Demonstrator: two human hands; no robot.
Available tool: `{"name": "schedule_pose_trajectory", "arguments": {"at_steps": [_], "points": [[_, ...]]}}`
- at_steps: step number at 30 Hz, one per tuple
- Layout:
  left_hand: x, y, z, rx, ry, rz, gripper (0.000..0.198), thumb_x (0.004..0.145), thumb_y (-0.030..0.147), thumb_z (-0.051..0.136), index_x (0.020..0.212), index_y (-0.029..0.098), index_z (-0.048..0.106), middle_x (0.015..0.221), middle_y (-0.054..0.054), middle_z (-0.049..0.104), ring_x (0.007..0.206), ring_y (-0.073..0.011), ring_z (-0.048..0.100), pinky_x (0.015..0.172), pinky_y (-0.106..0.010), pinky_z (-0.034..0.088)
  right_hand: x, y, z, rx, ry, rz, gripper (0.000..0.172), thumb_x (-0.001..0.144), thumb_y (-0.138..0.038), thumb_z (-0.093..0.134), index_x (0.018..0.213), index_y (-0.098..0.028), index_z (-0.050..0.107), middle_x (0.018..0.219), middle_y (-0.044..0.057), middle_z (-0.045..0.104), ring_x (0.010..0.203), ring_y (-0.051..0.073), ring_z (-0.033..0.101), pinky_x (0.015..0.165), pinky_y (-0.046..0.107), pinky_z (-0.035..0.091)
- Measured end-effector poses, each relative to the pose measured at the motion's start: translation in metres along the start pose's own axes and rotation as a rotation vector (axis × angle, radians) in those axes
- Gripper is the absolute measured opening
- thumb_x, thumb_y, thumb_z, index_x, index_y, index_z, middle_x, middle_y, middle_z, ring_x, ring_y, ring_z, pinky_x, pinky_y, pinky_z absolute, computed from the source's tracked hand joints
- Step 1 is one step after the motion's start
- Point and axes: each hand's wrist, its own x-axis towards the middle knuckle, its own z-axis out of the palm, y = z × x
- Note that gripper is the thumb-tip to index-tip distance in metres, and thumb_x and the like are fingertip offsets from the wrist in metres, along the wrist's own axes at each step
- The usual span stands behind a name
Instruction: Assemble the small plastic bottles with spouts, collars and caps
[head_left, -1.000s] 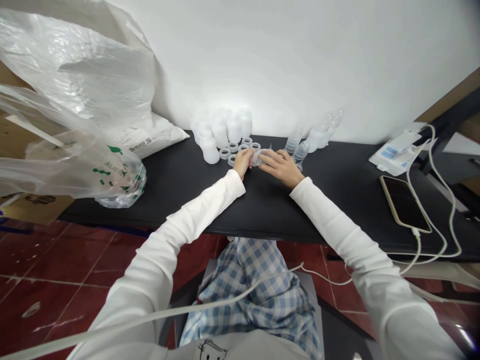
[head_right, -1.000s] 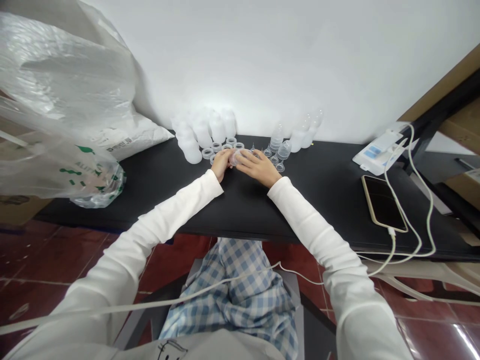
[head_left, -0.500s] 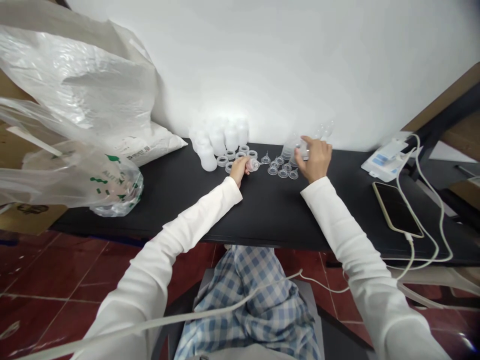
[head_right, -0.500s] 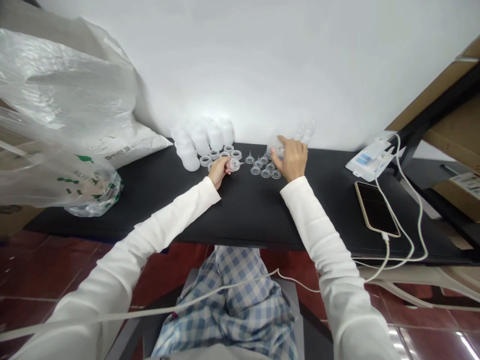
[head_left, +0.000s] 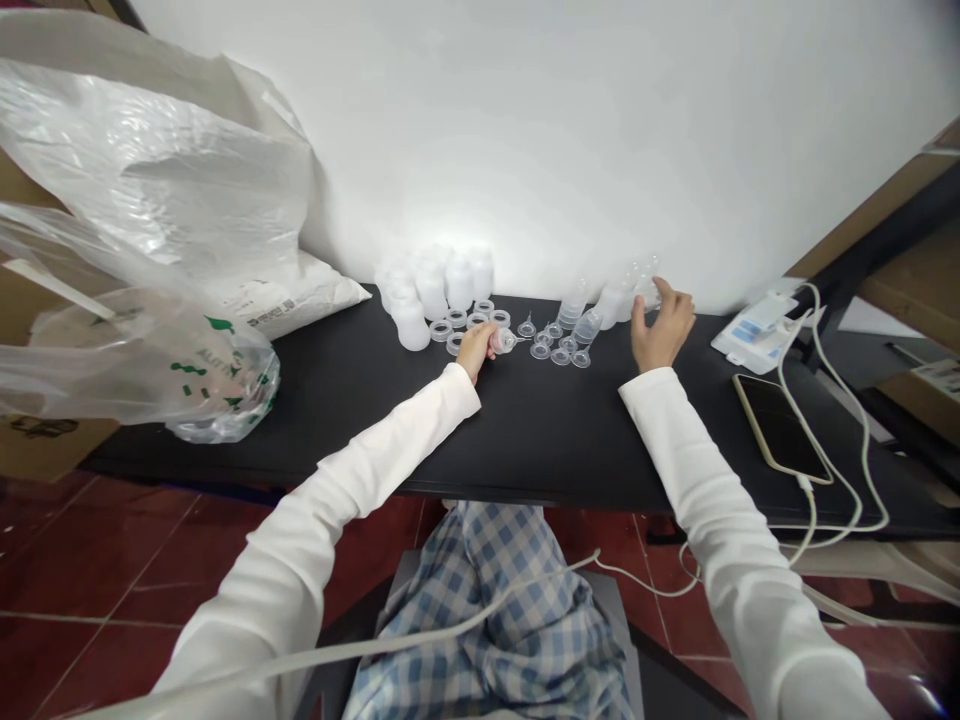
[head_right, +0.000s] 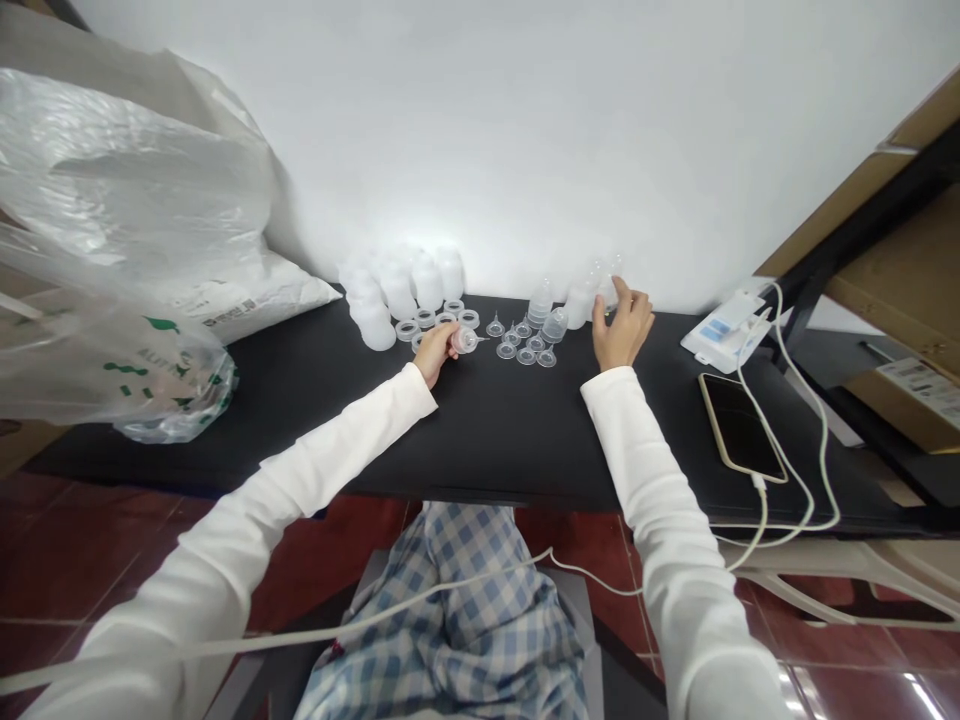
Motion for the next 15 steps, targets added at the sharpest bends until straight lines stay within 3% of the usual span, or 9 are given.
{"name": "schedule_pose_trajectory", "arguments": {"at_steps": [5,8,15], "points": [[0.000,0.000,0.000,0.024,-0.001,0.006,0.035,0.093,0.015,0.052,0.058,0.017,0.047,0.045,0.007,0.040,0.041,-0.0057,0.035,0.045,-0.018,0.033,-0.007,-0.003,0.012,0.099,-0.058,-0.076,0.061,0.099,-0.056,0.039,0.140,-0.013,0.050,0.109,0.016,0.060,0.098,0.028,0.059,0.096,0.052,0.047],[0.000,-0.001,0.000,0.029,-0.005,0.005,0.035,0.093,0.015,0.053,0.058,0.017,0.047,0.045,0.007,0.040,0.041,-0.0052,0.035,0.045,-0.017,0.033,-0.012,-0.007,0.018,0.166,-0.084,-0.122,0.064,0.097,-0.061,0.041,0.135,-0.010,0.050,0.111,0.017,0.061,0.095,0.026,0.061,0.094,0.049,0.050],[0.002,-0.003,-0.002,0.031,-0.016,0.010,0.034,0.091,0.020,0.058,0.059,0.018,0.046,0.046,0.007,0.040,0.041,-0.0054,0.036,0.046,-0.018,0.035,-0.014,-0.022,0.015,0.083,-0.289,-0.293,0.044,0.102,-0.047,0.037,0.117,-0.017,0.065,0.108,0.015,0.069,0.099,0.028,0.061,0.091,0.045,0.047]]}}
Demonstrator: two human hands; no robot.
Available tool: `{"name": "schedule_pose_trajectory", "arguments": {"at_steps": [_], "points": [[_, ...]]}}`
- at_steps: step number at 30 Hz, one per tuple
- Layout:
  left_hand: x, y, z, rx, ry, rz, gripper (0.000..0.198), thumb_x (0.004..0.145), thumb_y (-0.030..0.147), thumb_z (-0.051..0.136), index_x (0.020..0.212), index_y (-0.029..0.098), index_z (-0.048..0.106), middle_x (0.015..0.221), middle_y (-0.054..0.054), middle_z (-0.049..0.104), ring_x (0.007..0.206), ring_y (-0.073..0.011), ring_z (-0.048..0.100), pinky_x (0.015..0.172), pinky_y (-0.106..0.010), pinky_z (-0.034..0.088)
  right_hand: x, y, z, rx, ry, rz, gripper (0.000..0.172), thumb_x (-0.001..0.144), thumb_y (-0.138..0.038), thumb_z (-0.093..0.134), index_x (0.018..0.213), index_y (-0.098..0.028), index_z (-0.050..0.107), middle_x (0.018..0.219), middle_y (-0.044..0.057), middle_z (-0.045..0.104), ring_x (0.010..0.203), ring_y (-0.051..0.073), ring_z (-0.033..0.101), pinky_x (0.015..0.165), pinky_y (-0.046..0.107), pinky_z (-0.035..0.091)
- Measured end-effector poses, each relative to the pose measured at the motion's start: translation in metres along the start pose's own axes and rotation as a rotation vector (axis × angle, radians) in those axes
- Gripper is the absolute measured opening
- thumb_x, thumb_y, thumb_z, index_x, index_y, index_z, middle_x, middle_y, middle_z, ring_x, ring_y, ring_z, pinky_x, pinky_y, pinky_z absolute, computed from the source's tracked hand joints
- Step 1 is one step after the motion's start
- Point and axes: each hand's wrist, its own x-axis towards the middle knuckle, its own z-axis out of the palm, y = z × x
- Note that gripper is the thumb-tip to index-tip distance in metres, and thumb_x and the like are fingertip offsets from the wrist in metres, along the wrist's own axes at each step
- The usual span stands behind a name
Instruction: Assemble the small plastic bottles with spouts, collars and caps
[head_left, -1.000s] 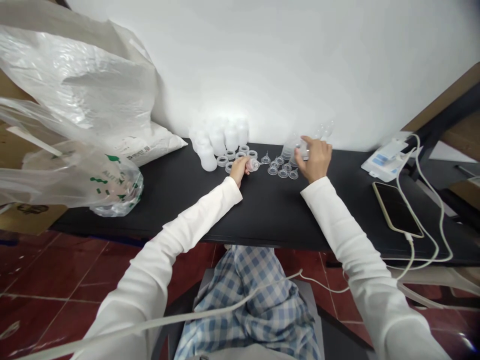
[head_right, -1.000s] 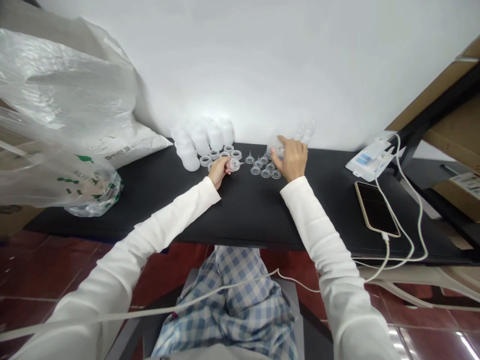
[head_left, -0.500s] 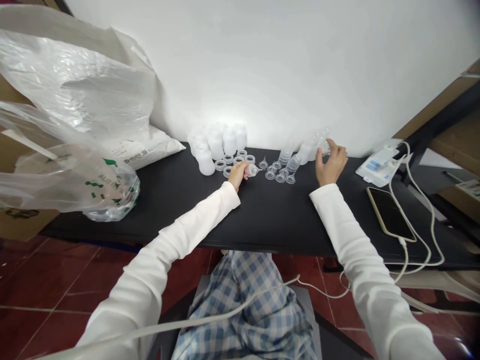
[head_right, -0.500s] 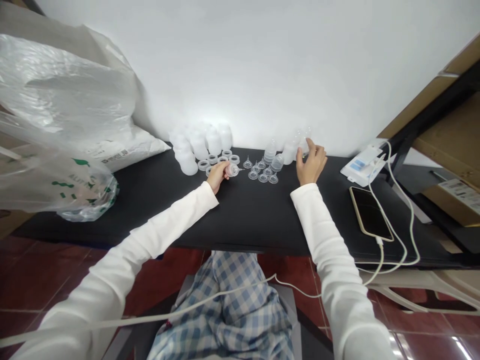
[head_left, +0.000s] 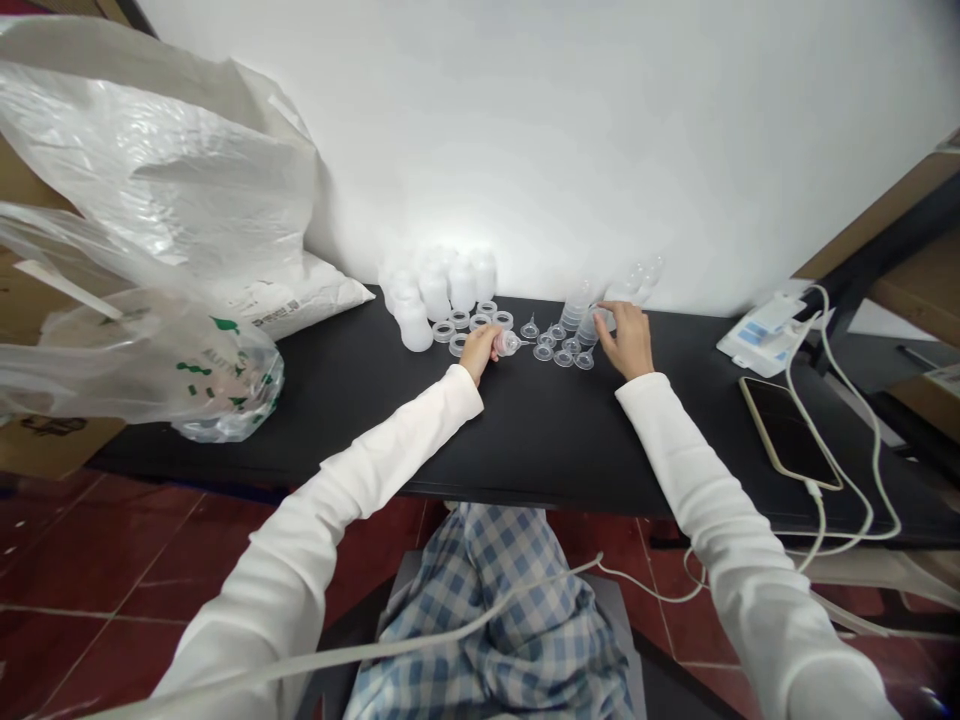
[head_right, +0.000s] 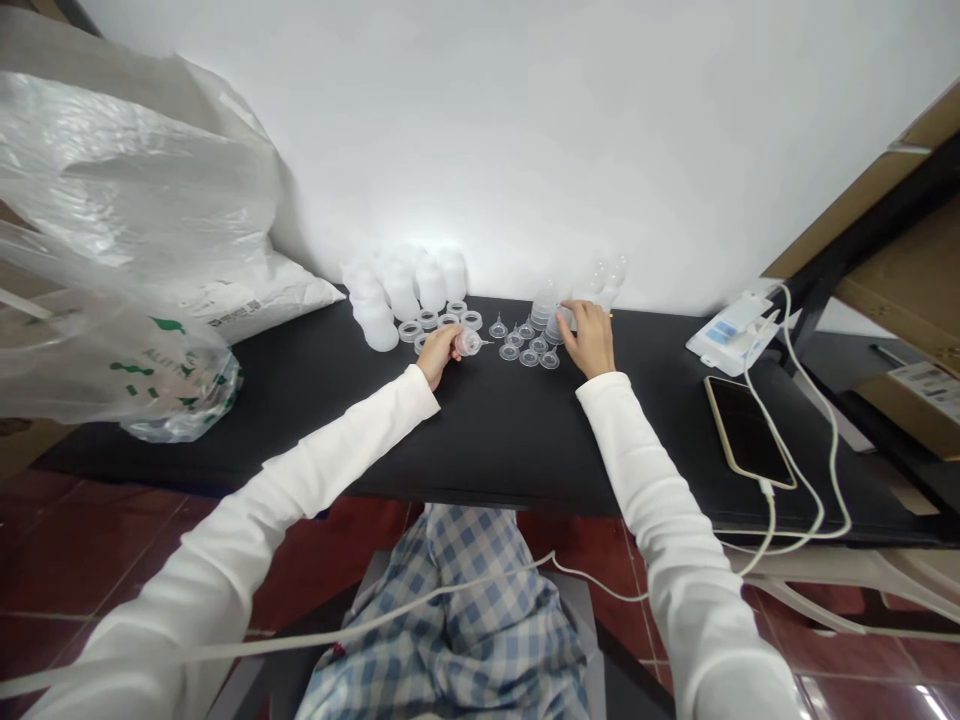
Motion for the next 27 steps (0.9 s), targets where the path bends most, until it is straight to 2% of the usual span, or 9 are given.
{"name": "schedule_pose_trajectory", "arguments": {"at_steps": [4,7,12,14,17,20,23,25,27], "points": [[-0.001,0.001,0.001,0.018,0.000,0.002,0.036,0.091,0.020,0.060,0.058,0.018,0.045,0.046,0.007,0.039,0.041,-0.0056,0.036,0.046,-0.018,0.035,0.001,-0.008,-0.007,-0.019,0.043,0.025,0.044,0.103,-0.042,0.033,0.121,-0.017,0.065,0.121,0.017,0.064,0.107,0.030,0.060,0.091,0.047,0.045],[-0.006,0.002,0.004,0.061,-0.039,0.038,0.036,0.092,0.022,0.061,0.059,0.018,0.047,0.047,0.006,0.042,0.044,-0.0060,0.038,0.048,-0.018,0.034,0.000,-0.028,-0.012,-0.008,0.073,-0.002,0.045,0.103,-0.043,0.034,0.124,-0.016,0.063,0.121,0.019,0.063,0.111,0.032,0.059,0.093,0.048,0.044],[-0.015,0.004,0.011,0.108,-0.134,0.137,0.027,0.089,0.031,0.070,0.070,0.017,0.056,0.061,0.003,0.055,0.059,-0.0085,0.051,0.054,-0.018,0.037,-0.005,-0.078,-0.009,0.051,-0.094,-0.302,0.041,0.102,-0.046,0.040,0.124,-0.019,0.062,0.113,0.014,0.068,0.108,0.029,0.062,0.093,0.044,0.043],[-0.018,0.005,0.012,0.110,-0.170,0.202,0.026,0.086,0.034,0.073,0.073,0.018,0.058,0.067,0.002,0.057,0.065,-0.0093,0.053,0.058,-0.019,0.039,-0.007,-0.091,-0.005,0.087,-0.139,-0.344,0.042,0.101,-0.049,0.043,0.125,-0.018,0.060,0.110,0.014,0.069,0.105,0.029,0.063,0.091,0.042,0.044],[-0.019,0.002,0.012,0.143,-0.174,0.301,0.026,0.085,0.038,0.074,0.075,0.017,0.061,0.077,0.001,0.057,0.073,-0.0098,0.054,0.065,-0.019,0.042,-0.010,-0.097,0.000,0.192,-0.161,-0.338,0.041,0.103,-0.047,0.042,0.123,-0.015,0.058,0.104,0.014,0.070,0.096,0.027,0.064,0.085,0.041,0.046],[-0.016,-0.004,0.011,0.148,-0.144,0.327,0.026,0.085,0.041,0.074,0.087,0.019,0.062,0.097,-0.001,0.061,0.083,-0.0102,0.056,0.074,-0.021,0.045,-0.013,-0.095,0.003,0.334,-0.142,-0.292,0.037,0.104,-0.046,0.040,0.118,-0.017,0.059,0.098,0.013,0.069,0.090,0.025,0.064,0.083,0.040,0.048],[-0.014,-0.009,0.009,0.127,-0.250,0.324,0.041,0.083,0.050,0.075,0.107,0.023,0.057,0.116,-0.004,0.061,0.089,-0.0113,0.060,0.078,-0.024,0.049,-0.017,-0.097,0.007,0.509,-0.107,-0.219,0.035,0.103,-0.048,0.043,0.118,-0.020,0.057,0.102,0.012,0.068,0.090,0.024,0.064,0.083,0.040,0.051],[-0.015,-0.010,0.009,0.159,-0.344,0.345,0.051,0.082,0.059,0.073,0.114,0.024,0.054,0.116,-0.005,0.062,0.091,-0.0132,0.061,0.077,-0.026,0.050,-0.018,-0.100,0.009,0.613,-0.097,-0.176,0.034,0.103,-0.049,0.045,0.118,-0.021,0.056,0.105,0.011,0.068,0.090,0.023,0.065,0.081,0.039,0.053],[-0.018,-0.010,0.008,0.225,-0.379,0.347,0.054,0.083,0.067,0.066,0.112,0.023,0.053,0.103,-0.004,0.063,0.087,-0.0140,0.061,0.074,-0.027,0.049,-0.020,-0.105,0.011,0.677,-0.095,-0.146,0.032,0.103,-0.050,0.045,0.114,-0.022,0.056,0.102,0.010,0.068,0.088,0.022,0.065,0.078,0.038,0.055]]}}
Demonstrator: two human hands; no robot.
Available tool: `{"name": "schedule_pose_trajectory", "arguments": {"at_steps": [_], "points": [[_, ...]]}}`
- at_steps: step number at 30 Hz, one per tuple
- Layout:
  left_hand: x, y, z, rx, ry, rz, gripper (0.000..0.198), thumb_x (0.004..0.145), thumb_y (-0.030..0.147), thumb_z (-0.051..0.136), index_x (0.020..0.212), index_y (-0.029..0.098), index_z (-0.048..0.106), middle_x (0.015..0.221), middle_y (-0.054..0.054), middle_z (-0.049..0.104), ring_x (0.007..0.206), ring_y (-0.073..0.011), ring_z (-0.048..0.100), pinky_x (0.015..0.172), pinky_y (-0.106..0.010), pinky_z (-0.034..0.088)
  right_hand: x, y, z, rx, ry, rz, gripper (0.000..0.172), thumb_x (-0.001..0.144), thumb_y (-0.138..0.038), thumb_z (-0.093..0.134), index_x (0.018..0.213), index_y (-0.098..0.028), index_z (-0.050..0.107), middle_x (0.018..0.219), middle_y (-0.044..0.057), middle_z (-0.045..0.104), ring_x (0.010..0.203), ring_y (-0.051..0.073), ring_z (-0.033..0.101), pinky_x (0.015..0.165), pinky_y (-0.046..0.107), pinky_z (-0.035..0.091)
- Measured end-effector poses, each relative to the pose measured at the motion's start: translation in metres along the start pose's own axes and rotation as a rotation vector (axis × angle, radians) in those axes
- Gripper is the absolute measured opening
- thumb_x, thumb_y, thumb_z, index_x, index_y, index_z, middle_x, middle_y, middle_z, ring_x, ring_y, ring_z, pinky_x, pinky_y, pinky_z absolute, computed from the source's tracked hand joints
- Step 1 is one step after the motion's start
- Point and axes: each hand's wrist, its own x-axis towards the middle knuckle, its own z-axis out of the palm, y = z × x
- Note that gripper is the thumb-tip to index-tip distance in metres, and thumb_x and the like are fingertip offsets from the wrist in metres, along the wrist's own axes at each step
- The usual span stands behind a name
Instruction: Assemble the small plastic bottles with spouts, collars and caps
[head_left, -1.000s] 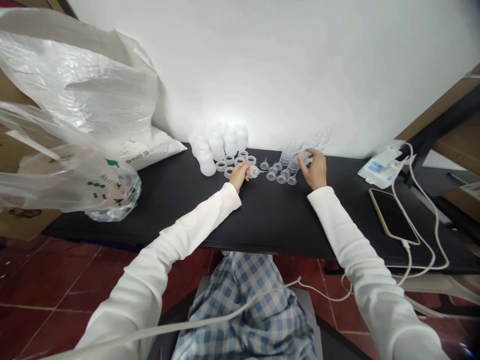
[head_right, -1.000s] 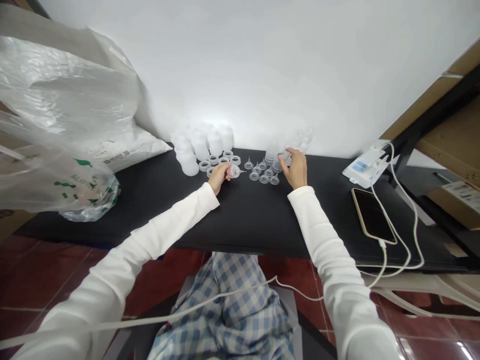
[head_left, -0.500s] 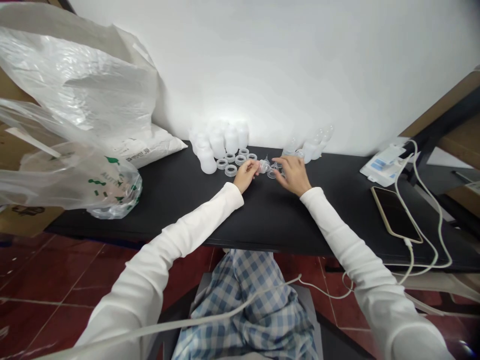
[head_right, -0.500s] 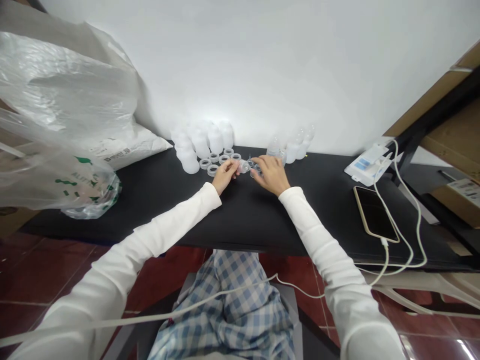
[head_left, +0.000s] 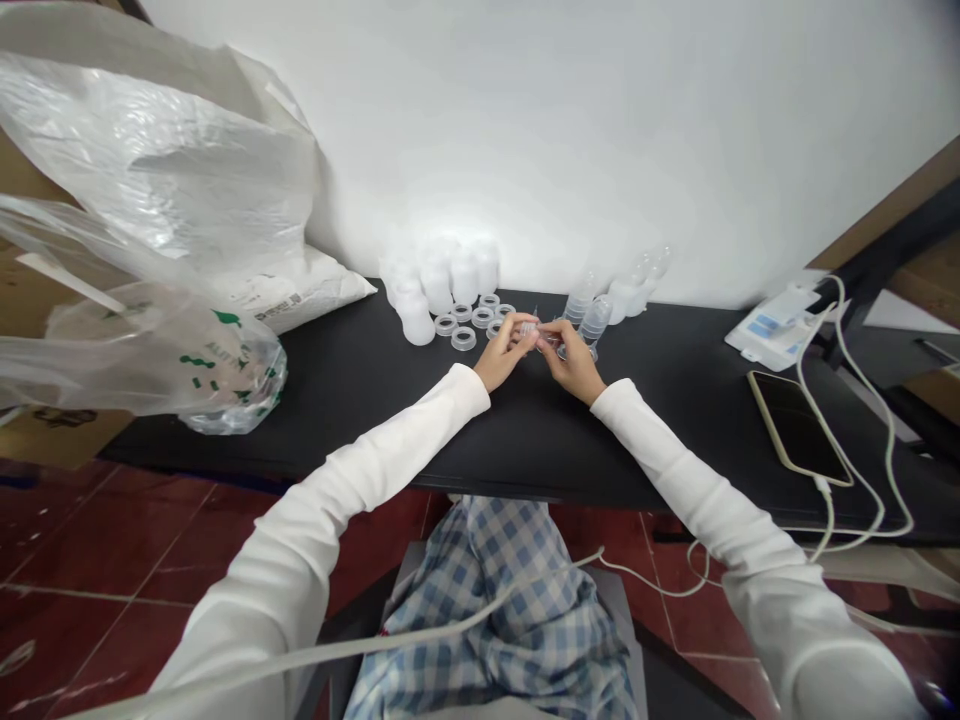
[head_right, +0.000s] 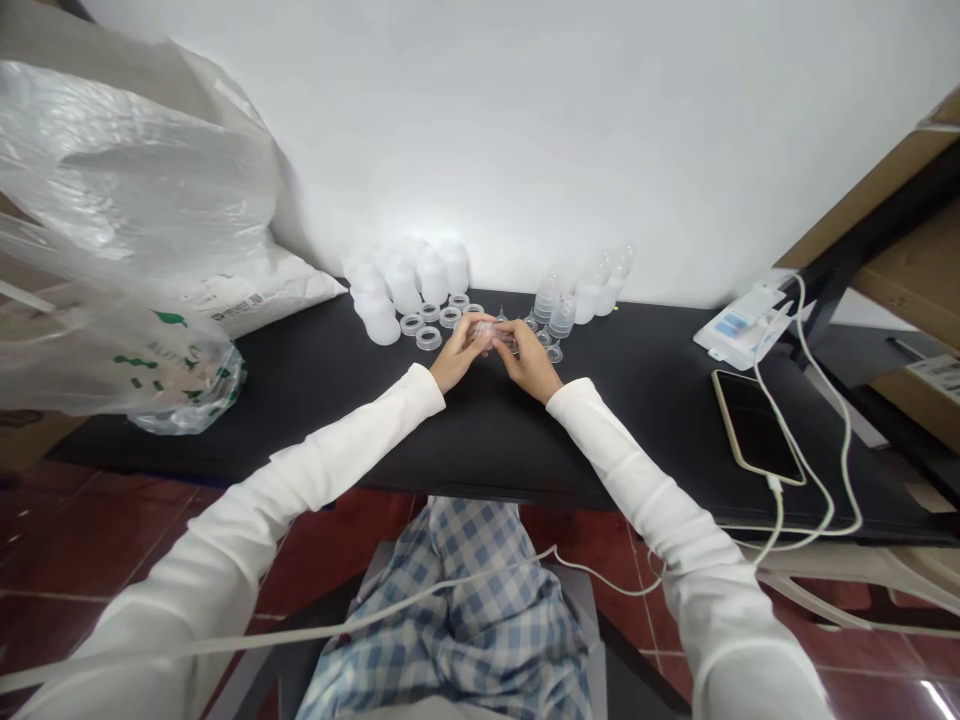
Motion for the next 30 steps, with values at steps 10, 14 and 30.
{"name": "schedule_pose_trajectory", "arguments": {"at_steps": [10,14,30], "points": [[0.000,0.015,0.009,-0.177,0.044,-0.378,0.047,0.103,0.056,0.034,0.072,0.021,0.038,0.051,0.008,0.030,0.040,-0.0058,0.024,0.042,-0.021,0.018,0.002,-0.007,-0.009,-0.288,-0.180,-0.280,0.032,0.107,-0.029,0.033,0.108,-0.022,0.064,0.097,0.010,0.070,0.090,0.021,0.065,0.084,0.039,0.055],[0.005,0.020,0.001,-0.264,0.007,-0.496,0.054,0.102,0.059,0.033,0.065,0.020,0.042,0.041,0.009,0.022,0.034,-0.0052,0.017,0.038,-0.020,0.016,0.006,-0.001,-0.028,-0.424,-0.256,-0.450,0.039,0.106,-0.020,0.029,0.110,-0.023,0.068,0.116,0.011,0.071,0.111,0.022,0.065,0.093,0.040,0.055],[0.000,-0.002,-0.015,0.797,-0.254,0.136,0.027,0.087,0.036,0.066,0.103,0.020,0.051,0.113,-0.010,0.064,0.106,-0.0241,0.058,0.099,-0.042,0.048,0.007,0.040,-0.111,-0.694,-0.061,0.180,0.016,0.090,-0.033,0.050,0.093,-0.021,0.061,0.075,0.005,0.064,0.068,0.021,0.059,0.067,0.032,0.042]]}}
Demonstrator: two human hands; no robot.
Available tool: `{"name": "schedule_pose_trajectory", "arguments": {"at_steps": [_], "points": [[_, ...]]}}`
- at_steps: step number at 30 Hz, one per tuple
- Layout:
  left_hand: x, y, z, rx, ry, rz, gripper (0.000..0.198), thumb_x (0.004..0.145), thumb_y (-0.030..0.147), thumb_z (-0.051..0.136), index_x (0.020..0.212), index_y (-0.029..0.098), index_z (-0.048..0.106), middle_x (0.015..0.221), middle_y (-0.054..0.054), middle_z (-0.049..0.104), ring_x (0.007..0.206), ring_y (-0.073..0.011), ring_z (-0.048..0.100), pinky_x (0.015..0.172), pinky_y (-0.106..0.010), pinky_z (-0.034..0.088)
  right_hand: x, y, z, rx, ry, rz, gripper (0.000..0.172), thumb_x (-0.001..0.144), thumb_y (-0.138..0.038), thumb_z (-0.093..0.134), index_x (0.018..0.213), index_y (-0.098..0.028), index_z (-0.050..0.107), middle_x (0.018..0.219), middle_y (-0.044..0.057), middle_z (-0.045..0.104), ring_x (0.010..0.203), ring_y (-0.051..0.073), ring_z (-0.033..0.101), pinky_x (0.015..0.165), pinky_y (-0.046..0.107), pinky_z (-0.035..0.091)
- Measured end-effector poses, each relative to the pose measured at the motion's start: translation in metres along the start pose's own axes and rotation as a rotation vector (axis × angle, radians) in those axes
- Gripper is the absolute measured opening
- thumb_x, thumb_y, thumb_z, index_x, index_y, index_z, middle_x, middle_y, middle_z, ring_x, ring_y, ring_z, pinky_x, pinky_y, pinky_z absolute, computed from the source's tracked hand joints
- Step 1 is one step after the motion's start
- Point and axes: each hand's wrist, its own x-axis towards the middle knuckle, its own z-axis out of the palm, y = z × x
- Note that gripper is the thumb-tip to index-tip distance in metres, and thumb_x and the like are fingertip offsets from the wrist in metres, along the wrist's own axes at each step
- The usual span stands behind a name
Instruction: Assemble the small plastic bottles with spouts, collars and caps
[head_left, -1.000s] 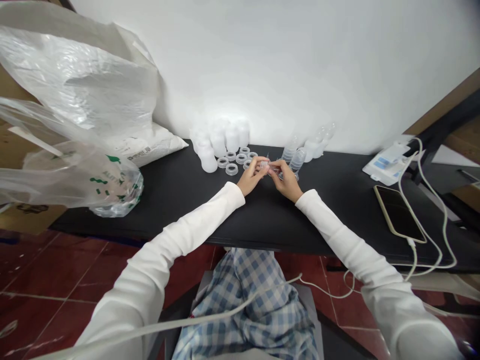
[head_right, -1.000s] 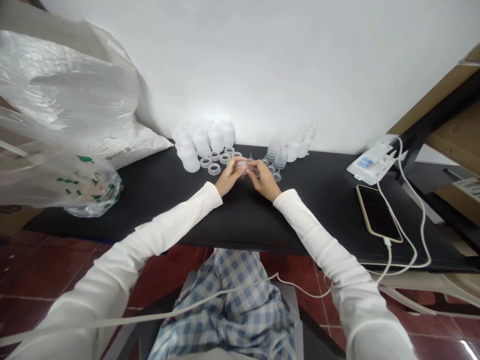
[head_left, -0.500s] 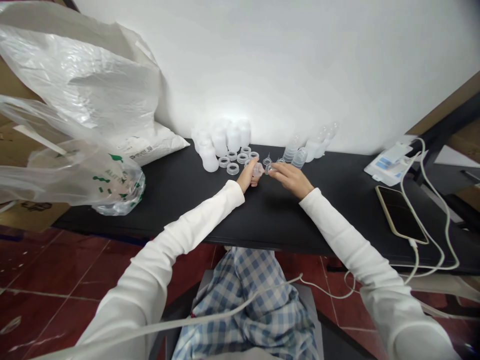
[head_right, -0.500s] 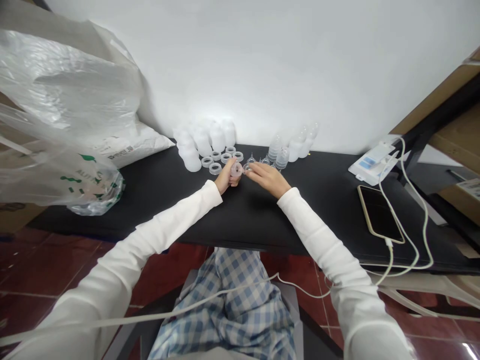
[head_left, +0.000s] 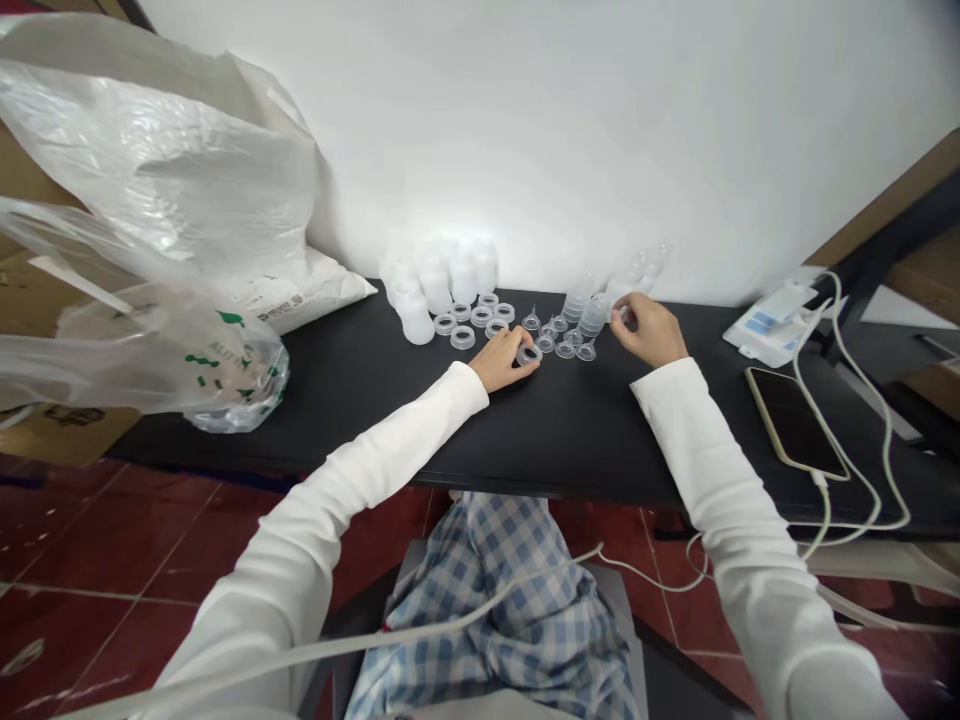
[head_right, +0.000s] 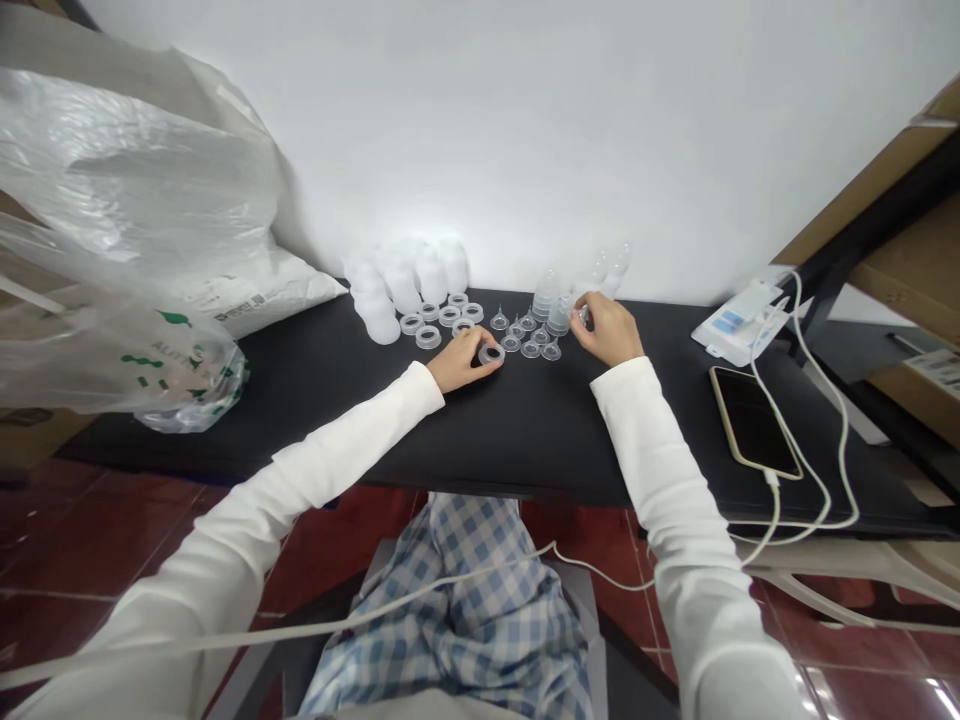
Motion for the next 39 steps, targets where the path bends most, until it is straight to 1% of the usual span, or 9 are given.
{"name": "schedule_pose_trajectory", "arguments": {"at_steps": [4,10,15,18,21,25,28,35,39], "points": [[-0.003,0.001,-0.002,0.179,0.025,0.003,0.024,0.091,0.035,0.059,0.107,0.018,0.053,0.114,-0.011,0.064,0.112,-0.0276,0.055,0.104,-0.045,0.045,-0.002,0.003,-0.007,0.013,-0.145,0.081,0.017,0.087,-0.037,0.055,0.090,-0.022,0.061,0.072,0.004,0.064,0.065,0.021,0.060,0.063,0.031,0.038],[-0.008,-0.008,-0.001,0.280,0.077,0.023,0.019,0.093,0.029,0.052,0.106,0.017,0.053,0.115,-0.013,0.060,0.109,-0.0278,0.055,0.102,-0.046,0.046,-0.002,0.008,-0.003,0.018,-0.291,0.133,0.018,0.085,-0.040,0.058,0.088,-0.023,0.062,0.073,0.003,0.067,0.067,0.021,0.063,0.062,0.029,0.038],[-0.010,-0.015,0.000,0.354,0.157,-0.074,0.017,0.086,0.022,0.056,0.102,0.016,0.054,0.112,-0.016,0.058,0.104,-0.0310,0.055,0.098,-0.049,0.046,-0.003,0.009,0.005,0.063,-0.340,0.116,0.018,0.085,-0.041,0.061,0.089,-0.023,0.064,0.069,0.001,0.067,0.062,0.018,0.060,0.059,0.028,0.038],[-0.010,-0.020,0.003,0.367,0.253,-0.136,0.015,0.082,0.016,0.056,0.097,0.016,0.053,0.107,-0.019,0.057,0.103,-0.0347,0.055,0.094,-0.052,0.045,-0.004,0.009,0.007,0.054,-0.249,0.107,0.022,0.091,-0.042,0.055,0.089,-0.023,0.065,0.067,0.003,0.067,0.061,0.019,0.060,0.059,0.029,0.038],[-0.011,-0.025,0.006,0.352,0.348,-0.186,0.012,0.082,0.017,0.056,0.093,0.017,0.051,0.103,-0.018,0.057,0.103,-0.0357,0.055,0.092,-0.054,0.045,-0.004,0.010,0.009,0.006,-0.065,0.081,0.027,0.096,-0.041,0.047,0.085,-0.022,0.063,0.072,0.006,0.067,0.067,0.022,0.061,0.066,0.032,0.043],[-0.012,-0.026,0.007,0.328,0.419,-0.251,0.012,0.084,0.022,0.056,0.093,0.016,0.051,0.105,-0.019,0.055,0.106,-0.0367,0.053,0.092,-0.055,0.045,-0.004,0.014,0.018,0.006,0.232,0.124,0.028,0.099,-0.031,0.037,0.098,-0.019,0.062,0.095,0.014,0.066,0.094,0.029,0.063,0.090,0.045,0.048],[-0.011,-0.021,0.005,0.322,0.414,-0.252,0.012,0.085,0.022,0.055,0.095,0.015,0.051,0.107,-0.020,0.055,0.106,-0.0376,0.053,0.091,-0.056,0.045,-0.005,0.019,0.030,0.039,0.357,0.235,0.032,0.099,-0.028,0.035,0.117,-0.014,0.057,0.114,0.019,0.058,0.114,0.033,0.057,0.101,0.053,0.044],[-0.007,-0.005,0.000,0.251,0.346,-0.180,0.012,0.086,0.010,0.051,0.095,0.017,0.055,0.109,-0.015,0.058,0.104,-0.0305,0.053,0.098,-0.050,0.043,-0.007,0.053,0.070,0.063,0.434,0.452,0.048,0.096,-0.039,0.044,0.134,-0.010,0.042,0.130,0.025,0.047,0.130,0.036,0.047,0.111,0.062,0.038],[-0.007,0.002,0.000,0.169,0.294,-0.103,0.013,0.089,0.011,0.047,0.092,0.019,0.057,0.103,-0.011,0.059,0.101,-0.0265,0.052,0.099,-0.046,0.043,-0.004,0.067,0.085,0.086,0.331,0.517,0.068,0.090,-0.049,0.051,0.141,-0.008,0.034,0.138,0.029,0.045,0.136,0.038,0.044,0.112,0.061,0.038]]}}
